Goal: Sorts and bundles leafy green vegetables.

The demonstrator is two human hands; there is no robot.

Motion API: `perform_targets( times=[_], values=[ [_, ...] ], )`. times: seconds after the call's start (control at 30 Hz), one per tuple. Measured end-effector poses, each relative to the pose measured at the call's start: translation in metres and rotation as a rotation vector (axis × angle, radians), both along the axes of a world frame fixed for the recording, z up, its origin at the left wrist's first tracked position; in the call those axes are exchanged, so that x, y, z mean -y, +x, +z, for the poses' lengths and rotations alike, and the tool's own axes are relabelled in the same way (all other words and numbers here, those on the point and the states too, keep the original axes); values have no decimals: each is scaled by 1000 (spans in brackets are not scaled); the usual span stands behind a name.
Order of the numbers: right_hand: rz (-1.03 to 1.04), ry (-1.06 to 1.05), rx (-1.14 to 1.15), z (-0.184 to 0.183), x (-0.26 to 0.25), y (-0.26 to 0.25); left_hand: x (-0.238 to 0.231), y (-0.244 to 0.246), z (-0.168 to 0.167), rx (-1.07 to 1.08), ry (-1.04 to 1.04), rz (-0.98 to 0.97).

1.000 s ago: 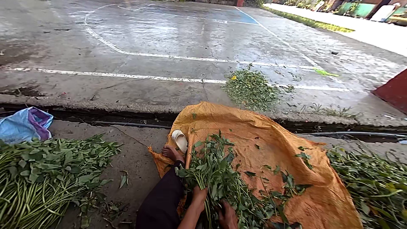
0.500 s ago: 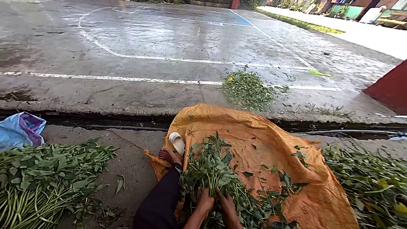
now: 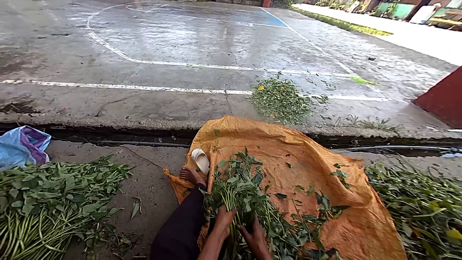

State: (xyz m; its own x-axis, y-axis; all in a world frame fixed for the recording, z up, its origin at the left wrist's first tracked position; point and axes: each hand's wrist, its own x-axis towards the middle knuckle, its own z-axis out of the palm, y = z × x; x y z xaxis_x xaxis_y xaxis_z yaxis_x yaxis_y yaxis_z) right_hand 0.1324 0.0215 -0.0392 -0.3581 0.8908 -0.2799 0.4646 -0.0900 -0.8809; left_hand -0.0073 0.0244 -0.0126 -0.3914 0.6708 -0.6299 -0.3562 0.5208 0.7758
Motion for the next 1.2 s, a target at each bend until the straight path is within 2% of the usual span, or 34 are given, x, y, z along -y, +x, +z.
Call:
perform_targets(
  times=[0.1,0.2,0.3,0.37,0.4,0.5,0.57,0.67,0.77,0.83,0.93,1.03,1.2],
  values=[
    [-112,-12,-147,-2,-3,-16,0,-3,3,120,-10,80],
    [-408,-216,-542,-2,11,-26,-4,-11,6,230,0,211],
    [-521,-391,-725,7,31,-18,-8,-28,12,285,55,375],
    [-487,-435,-670,9,38,2,-10,-42,15,257,107,477],
    [-454,-417,-567,6,40,17,-9,-50,17,221,143,522],
    [-216,-289,88,-21,26,71,-8,-67,30,86,203,551],
    [-56,-234,359,-36,7,90,-7,-58,30,71,181,469],
    [-50,-79,449,-53,-15,88,-6,-29,16,149,106,326],
    [96,-163,579,-50,-35,73,-3,-6,8,198,25,206],
    [103,-107,595,-37,-37,59,0,3,3,201,-4,126],
    [-17,63,380,-17,-24,36,3,13,-6,173,-29,13],
    [-76,178,139,-12,-2,18,5,15,-12,96,-22,-63],
    [-62,452,65,-18,18,6,6,11,-9,-4,-62,-147]
  ],
)
